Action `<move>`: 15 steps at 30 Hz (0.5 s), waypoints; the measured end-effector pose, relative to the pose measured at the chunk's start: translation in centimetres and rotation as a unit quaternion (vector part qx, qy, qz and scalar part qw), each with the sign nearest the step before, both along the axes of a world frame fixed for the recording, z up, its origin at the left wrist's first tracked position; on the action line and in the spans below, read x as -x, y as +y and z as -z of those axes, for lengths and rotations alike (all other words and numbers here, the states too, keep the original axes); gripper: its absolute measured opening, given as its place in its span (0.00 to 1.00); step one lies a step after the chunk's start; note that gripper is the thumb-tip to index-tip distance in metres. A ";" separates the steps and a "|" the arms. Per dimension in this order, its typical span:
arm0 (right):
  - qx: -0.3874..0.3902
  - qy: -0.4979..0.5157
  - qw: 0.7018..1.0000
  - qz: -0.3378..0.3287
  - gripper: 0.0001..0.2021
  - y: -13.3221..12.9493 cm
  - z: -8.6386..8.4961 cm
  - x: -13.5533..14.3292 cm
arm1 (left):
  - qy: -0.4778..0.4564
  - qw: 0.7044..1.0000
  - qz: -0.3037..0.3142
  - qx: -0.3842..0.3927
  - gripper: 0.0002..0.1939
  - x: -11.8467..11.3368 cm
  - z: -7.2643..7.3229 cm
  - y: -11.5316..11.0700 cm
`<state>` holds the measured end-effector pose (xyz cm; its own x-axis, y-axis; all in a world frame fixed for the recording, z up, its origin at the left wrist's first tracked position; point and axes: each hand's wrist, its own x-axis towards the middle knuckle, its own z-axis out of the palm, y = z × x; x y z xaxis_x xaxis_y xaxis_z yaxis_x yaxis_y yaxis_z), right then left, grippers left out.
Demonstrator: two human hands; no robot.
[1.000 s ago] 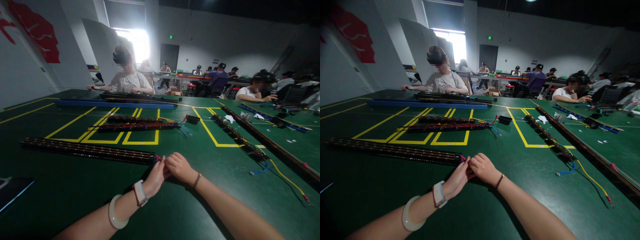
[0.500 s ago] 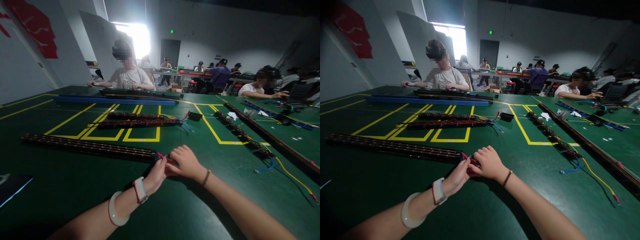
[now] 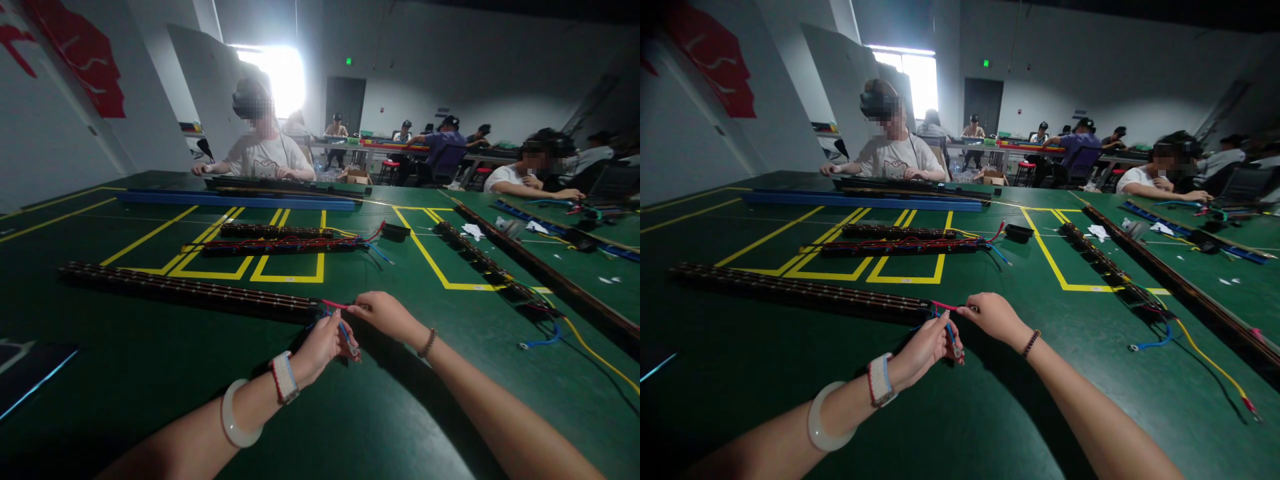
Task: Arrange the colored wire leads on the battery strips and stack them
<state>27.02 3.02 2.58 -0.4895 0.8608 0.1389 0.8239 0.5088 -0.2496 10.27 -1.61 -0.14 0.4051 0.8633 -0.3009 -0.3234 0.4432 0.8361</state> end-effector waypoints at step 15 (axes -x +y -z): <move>-0.139 0.014 0.990 0.022 0.14 1.9 3.2 -0.4 | -0.023 0.999 0.015 0.026 0.13 0.1 -0.6 -0.2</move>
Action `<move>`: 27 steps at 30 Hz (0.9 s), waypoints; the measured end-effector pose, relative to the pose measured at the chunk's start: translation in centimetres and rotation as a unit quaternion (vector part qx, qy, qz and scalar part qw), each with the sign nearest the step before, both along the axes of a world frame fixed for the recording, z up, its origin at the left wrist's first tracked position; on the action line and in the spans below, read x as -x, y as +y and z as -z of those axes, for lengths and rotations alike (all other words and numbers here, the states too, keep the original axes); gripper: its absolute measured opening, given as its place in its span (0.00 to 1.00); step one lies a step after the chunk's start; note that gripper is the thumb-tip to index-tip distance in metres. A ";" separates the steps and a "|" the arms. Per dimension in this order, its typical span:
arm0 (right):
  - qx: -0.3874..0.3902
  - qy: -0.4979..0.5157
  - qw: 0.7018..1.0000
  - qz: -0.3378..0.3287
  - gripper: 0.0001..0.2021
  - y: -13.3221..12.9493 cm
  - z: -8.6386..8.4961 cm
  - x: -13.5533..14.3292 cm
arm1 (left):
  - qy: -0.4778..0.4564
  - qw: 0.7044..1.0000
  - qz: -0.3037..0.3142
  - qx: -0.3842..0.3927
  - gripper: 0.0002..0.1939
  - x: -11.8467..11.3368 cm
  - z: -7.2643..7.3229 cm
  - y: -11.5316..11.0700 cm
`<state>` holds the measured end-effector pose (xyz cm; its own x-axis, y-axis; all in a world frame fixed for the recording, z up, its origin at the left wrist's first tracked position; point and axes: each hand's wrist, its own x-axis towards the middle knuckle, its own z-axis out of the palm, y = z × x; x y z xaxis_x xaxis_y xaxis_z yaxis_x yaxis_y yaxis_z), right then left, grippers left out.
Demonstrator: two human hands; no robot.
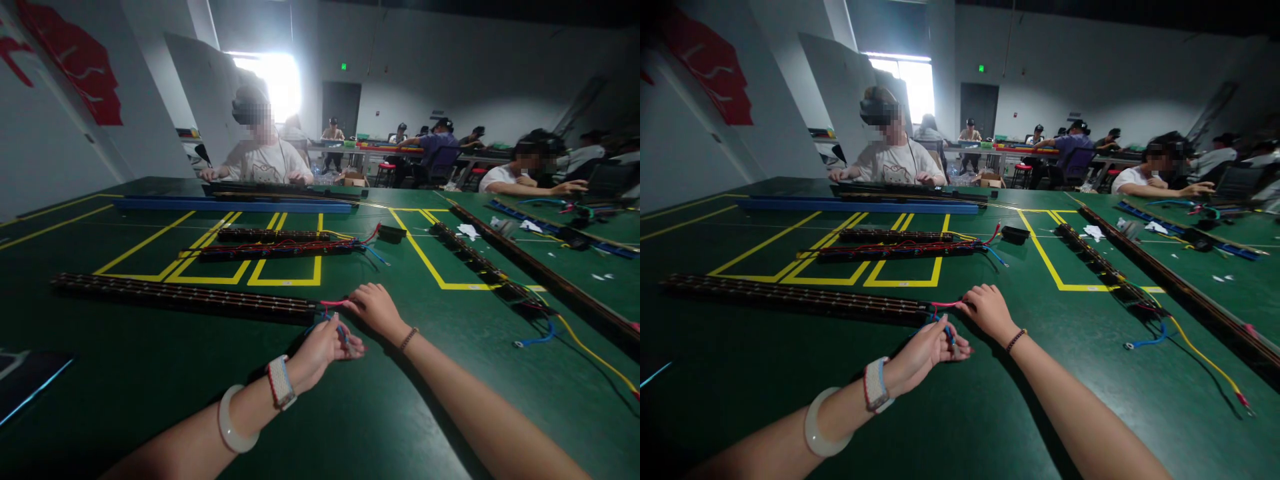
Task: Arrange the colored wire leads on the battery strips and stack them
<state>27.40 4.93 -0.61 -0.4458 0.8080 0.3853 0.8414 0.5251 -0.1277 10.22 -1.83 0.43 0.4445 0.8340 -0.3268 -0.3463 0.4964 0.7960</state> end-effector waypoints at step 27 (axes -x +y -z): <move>0.066 0.102 0.991 -0.058 0.22 -3.7 -2.4 1.6 | 0.044 0.993 0.109 0.019 0.26 2.1 -1.2 1.3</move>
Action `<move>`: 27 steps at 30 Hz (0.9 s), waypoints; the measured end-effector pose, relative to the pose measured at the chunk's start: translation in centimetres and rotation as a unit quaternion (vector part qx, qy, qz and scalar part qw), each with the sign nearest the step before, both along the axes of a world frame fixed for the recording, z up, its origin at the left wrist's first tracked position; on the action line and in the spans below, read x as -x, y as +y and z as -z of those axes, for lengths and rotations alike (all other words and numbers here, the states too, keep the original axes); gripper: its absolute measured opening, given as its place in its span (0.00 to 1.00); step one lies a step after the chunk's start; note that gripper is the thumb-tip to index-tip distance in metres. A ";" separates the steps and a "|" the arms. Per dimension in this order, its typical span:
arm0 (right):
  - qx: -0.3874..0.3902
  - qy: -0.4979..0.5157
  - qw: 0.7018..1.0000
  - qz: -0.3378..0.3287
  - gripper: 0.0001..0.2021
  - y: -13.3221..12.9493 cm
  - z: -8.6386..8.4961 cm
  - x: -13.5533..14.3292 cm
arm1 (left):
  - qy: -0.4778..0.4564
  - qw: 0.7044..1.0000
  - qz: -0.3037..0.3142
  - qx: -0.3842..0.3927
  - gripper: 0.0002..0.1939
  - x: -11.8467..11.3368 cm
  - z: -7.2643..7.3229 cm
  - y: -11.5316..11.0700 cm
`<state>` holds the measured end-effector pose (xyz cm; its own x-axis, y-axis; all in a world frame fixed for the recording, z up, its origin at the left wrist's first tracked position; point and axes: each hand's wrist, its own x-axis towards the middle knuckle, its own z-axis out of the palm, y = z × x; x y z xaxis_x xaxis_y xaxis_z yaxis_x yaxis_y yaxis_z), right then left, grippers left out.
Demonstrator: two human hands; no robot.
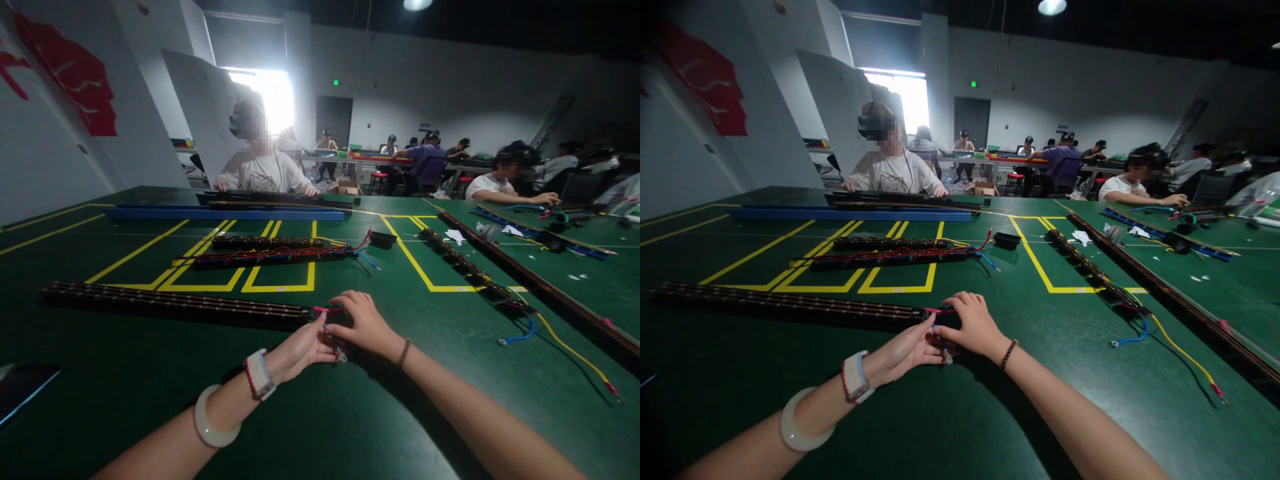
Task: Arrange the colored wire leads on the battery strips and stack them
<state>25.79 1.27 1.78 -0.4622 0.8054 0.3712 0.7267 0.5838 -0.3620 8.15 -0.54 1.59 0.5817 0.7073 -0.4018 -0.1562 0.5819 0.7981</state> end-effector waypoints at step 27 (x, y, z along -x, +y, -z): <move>-0.305 -0.207 0.926 -0.081 0.08 -0.9 1.6 1.0 | -0.234 0.961 -0.127 0.076 0.10 -2.5 1.7 -1.2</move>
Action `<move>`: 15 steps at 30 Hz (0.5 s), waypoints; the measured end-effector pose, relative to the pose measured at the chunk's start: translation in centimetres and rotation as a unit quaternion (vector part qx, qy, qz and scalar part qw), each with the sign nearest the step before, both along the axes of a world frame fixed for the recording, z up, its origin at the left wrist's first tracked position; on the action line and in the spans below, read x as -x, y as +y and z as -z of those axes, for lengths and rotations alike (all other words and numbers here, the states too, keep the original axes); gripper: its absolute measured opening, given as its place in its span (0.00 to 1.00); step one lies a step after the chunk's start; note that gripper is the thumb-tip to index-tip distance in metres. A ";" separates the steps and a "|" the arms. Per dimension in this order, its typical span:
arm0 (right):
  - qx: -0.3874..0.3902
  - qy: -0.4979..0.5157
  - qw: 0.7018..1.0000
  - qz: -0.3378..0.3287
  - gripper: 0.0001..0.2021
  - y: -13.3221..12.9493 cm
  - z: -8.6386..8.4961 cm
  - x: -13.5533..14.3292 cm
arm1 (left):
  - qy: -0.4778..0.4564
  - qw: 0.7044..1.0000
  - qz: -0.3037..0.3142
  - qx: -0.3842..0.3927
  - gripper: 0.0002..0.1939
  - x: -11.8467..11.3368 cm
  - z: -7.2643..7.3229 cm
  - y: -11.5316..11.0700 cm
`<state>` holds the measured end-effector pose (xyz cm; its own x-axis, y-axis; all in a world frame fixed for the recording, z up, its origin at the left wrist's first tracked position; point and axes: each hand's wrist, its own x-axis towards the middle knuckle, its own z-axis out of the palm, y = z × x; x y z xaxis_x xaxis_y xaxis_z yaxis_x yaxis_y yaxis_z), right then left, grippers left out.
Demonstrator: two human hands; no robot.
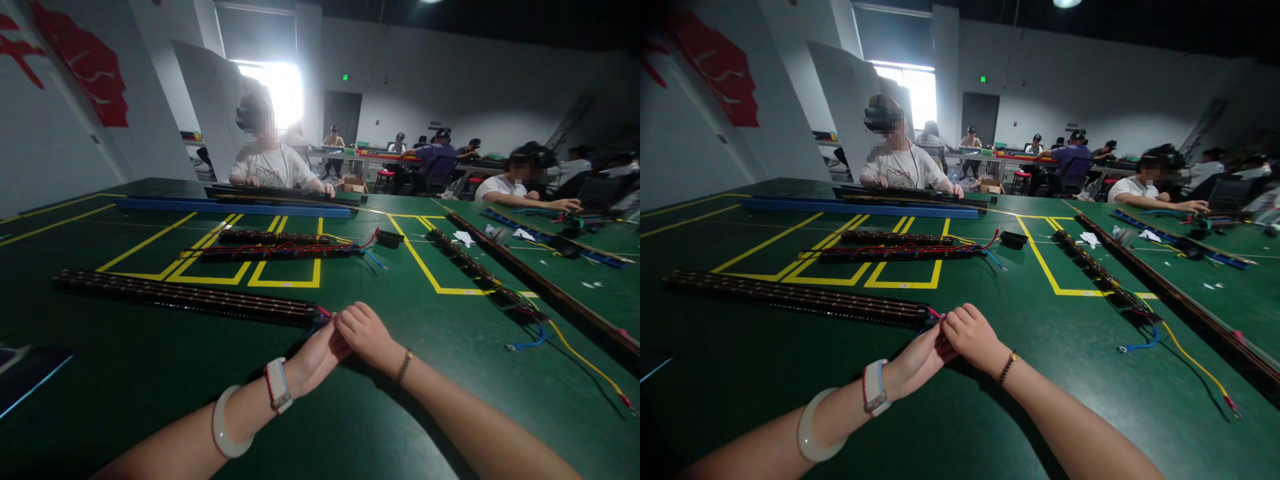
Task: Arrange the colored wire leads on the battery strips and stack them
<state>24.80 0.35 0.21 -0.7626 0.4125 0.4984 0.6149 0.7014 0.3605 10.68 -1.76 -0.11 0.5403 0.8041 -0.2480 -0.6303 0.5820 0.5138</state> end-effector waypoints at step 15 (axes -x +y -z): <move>0.076 0.030 0.993 -0.087 0.11 0.4 -0.9 -1.6 | 0.081 0.994 -0.068 -0.021 0.10 0.4 0.0 0.3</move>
